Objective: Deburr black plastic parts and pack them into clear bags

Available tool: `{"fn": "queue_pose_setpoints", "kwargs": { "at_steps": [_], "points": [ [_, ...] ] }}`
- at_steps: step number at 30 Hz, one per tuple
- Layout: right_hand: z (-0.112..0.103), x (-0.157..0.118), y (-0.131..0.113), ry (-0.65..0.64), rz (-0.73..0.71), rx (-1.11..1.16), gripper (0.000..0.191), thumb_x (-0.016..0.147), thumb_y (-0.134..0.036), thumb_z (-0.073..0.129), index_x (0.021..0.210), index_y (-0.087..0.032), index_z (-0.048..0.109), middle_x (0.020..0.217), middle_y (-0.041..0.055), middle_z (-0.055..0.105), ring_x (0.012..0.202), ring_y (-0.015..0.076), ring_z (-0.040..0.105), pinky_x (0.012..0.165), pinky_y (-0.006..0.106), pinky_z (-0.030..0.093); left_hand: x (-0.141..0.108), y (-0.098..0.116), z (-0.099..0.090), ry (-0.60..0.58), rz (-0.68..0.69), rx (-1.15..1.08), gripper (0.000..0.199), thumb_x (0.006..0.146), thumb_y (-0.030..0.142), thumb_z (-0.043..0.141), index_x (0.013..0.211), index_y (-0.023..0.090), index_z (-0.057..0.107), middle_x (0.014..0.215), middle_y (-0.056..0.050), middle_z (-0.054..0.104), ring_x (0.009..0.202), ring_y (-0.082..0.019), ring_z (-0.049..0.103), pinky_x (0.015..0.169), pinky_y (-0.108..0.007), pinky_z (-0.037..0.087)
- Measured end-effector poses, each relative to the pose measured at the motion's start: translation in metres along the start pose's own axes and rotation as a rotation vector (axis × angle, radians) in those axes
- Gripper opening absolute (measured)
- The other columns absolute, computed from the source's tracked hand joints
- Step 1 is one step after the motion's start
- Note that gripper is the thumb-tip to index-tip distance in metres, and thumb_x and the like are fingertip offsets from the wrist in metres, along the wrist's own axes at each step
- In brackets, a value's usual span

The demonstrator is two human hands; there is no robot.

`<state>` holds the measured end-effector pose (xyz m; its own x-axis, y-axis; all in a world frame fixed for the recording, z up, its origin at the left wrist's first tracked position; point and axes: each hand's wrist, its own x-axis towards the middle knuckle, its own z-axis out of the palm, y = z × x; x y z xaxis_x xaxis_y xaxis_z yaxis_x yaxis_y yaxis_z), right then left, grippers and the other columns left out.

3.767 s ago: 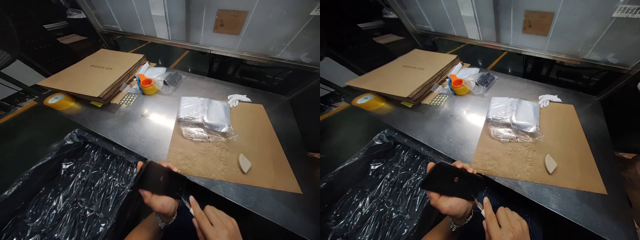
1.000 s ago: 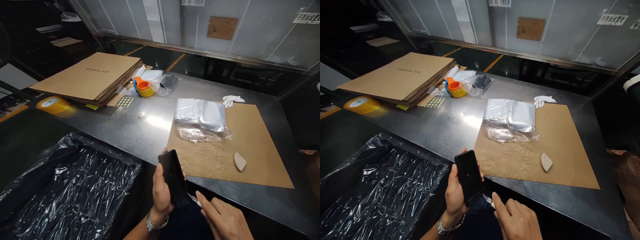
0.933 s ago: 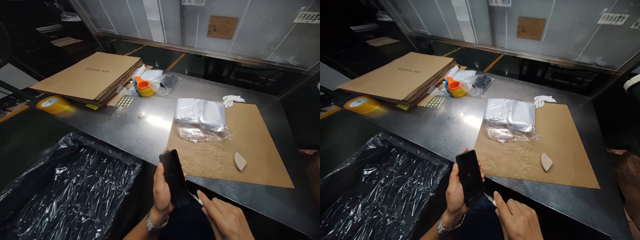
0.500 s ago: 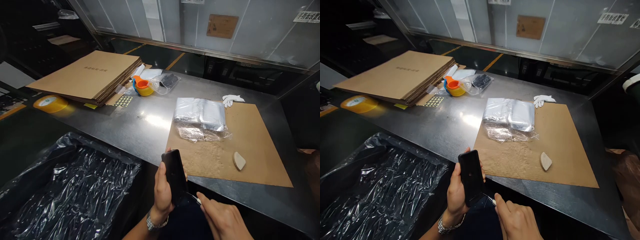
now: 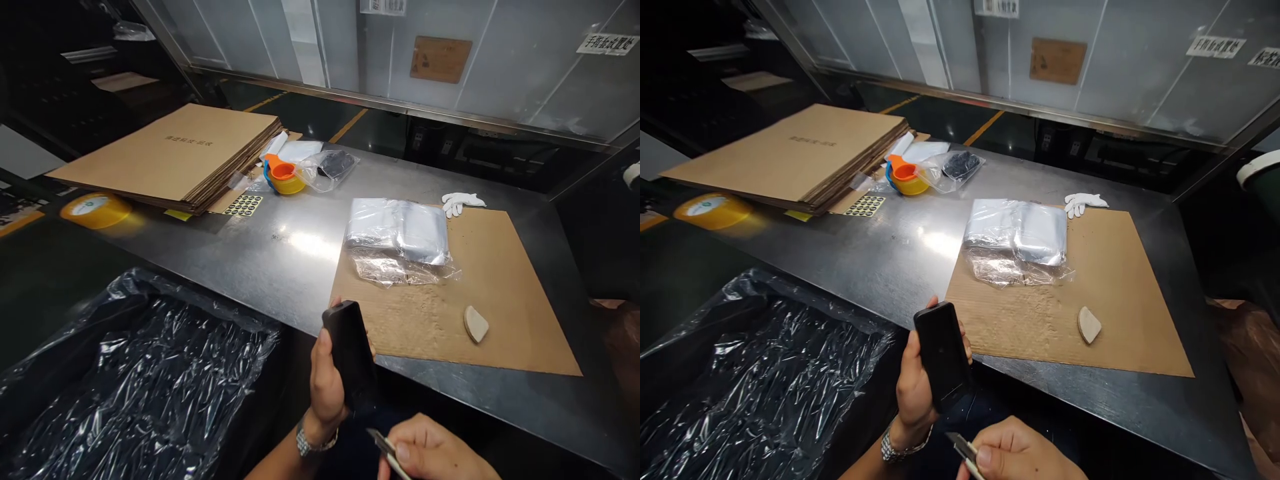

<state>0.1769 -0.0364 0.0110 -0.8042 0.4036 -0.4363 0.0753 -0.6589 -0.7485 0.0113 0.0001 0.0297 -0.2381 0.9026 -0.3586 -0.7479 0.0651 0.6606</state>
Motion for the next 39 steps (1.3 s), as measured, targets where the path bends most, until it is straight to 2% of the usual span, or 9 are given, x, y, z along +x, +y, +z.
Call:
{"fn": "queue_pose_setpoints", "kwargs": {
  "at_steps": [2,5,8,11,21,28,30,34,39],
  "points": [
    [0.001,-0.001,-0.003,0.035,-0.067,-0.026,0.045,0.087,-0.053,0.046,0.093,-0.012,0.062,0.054,-0.0054,0.042,0.044,0.0029,0.034,0.044,0.016,0.027,0.004,0.001,0.002,-0.001,-0.113,-0.038,0.052,0.083,0.049,0.047,0.129,0.024,0.045,0.076,-0.003,0.063,0.055,-0.014,0.057,0.049,-0.025,0.048],
    [0.001,-0.005,-0.015,0.302,-0.214,-0.249,0.038,0.09,-0.05,0.04,0.1,-0.018,0.056,0.063,-0.0033,0.045,0.053,0.0072,0.04,0.05,0.019,0.033,0.01,-0.004,-0.002,0.012,-0.427,-0.059,0.045,0.085,0.051,0.044,0.094,0.011,0.064,0.063,-0.005,0.061,0.048,-0.012,0.055,0.044,-0.021,0.044],
    [0.0,-0.006,-0.028,0.555,-0.337,-0.611,0.024,0.088,-0.043,0.048,0.097,-0.021,0.054,0.07,-0.002,0.047,0.061,0.0107,0.043,0.055,0.022,0.035,0.01,-0.014,-0.007,0.005,-0.687,-0.041,0.058,0.086,0.056,0.036,0.07,0.008,0.064,0.051,-0.007,0.059,0.044,-0.013,0.054,0.043,-0.022,0.043],
    [0.002,-0.001,-0.035,0.588,-0.401,-0.955,0.015,0.089,-0.033,0.049,0.083,-0.02,0.052,0.069,-0.0021,0.05,0.058,0.0106,0.044,0.055,0.023,0.033,0.004,-0.023,-0.006,0.007,-0.835,-0.081,0.057,0.087,0.054,0.036,0.068,0.007,0.063,0.054,-0.007,0.06,0.046,-0.013,0.055,0.047,-0.023,0.044],
    [0.007,0.01,-0.031,0.567,-0.362,-1.316,0.037,0.084,-0.053,0.051,0.067,-0.02,0.046,0.06,-0.0028,0.056,0.05,0.0113,0.049,0.048,0.024,0.025,-0.009,-0.033,-0.004,0.098,-0.802,-0.034,0.035,0.079,0.045,0.057,0.067,0.012,0.06,0.057,0.0,0.058,0.051,-0.011,0.052,0.054,-0.022,0.041],
    [-0.007,0.009,-0.036,0.627,-0.284,-1.181,0.022,0.085,-0.036,0.056,0.071,-0.019,0.053,0.064,-0.0017,0.061,0.053,0.0106,0.053,0.05,0.021,0.032,-0.018,-0.035,-0.003,0.086,-0.724,0.173,0.037,0.076,0.05,0.059,0.08,0.014,0.063,0.056,-0.001,0.062,0.048,-0.014,0.056,0.048,-0.024,0.043],
    [-0.014,0.008,-0.04,0.679,-0.266,-1.128,0.019,0.082,-0.037,0.06,0.085,-0.019,0.057,0.065,-0.0018,0.062,0.053,0.0108,0.054,0.05,0.021,0.035,-0.022,-0.035,-0.003,0.02,-0.787,0.245,0.045,0.079,0.056,0.05,0.087,0.013,0.063,0.05,-0.003,0.06,0.042,-0.015,0.054,0.042,-0.023,0.041],
    [-0.028,0.005,-0.048,0.726,-0.306,-1.057,0.041,0.08,-0.038,0.062,0.115,-0.019,0.055,0.07,0.0,0.066,0.055,0.0127,0.059,0.052,0.022,0.042,-0.028,-0.034,-0.003,-0.06,-0.886,0.319,0.056,0.084,0.058,0.037,0.09,0.009,0.062,0.044,-0.006,0.058,0.035,-0.013,0.051,0.038,-0.021,0.04],
    [-0.035,0.002,-0.054,0.617,-0.42,-0.972,0.019,0.087,-0.031,0.053,0.09,-0.019,0.068,0.082,0.0035,0.07,0.073,0.0148,0.064,0.067,0.024,0.045,-0.029,-0.031,-0.002,-0.062,-0.935,0.372,0.059,0.086,0.058,0.032,0.076,0.008,0.062,0.045,-0.008,0.058,0.036,-0.012,0.052,0.037,-0.02,0.041]
  ]
}}
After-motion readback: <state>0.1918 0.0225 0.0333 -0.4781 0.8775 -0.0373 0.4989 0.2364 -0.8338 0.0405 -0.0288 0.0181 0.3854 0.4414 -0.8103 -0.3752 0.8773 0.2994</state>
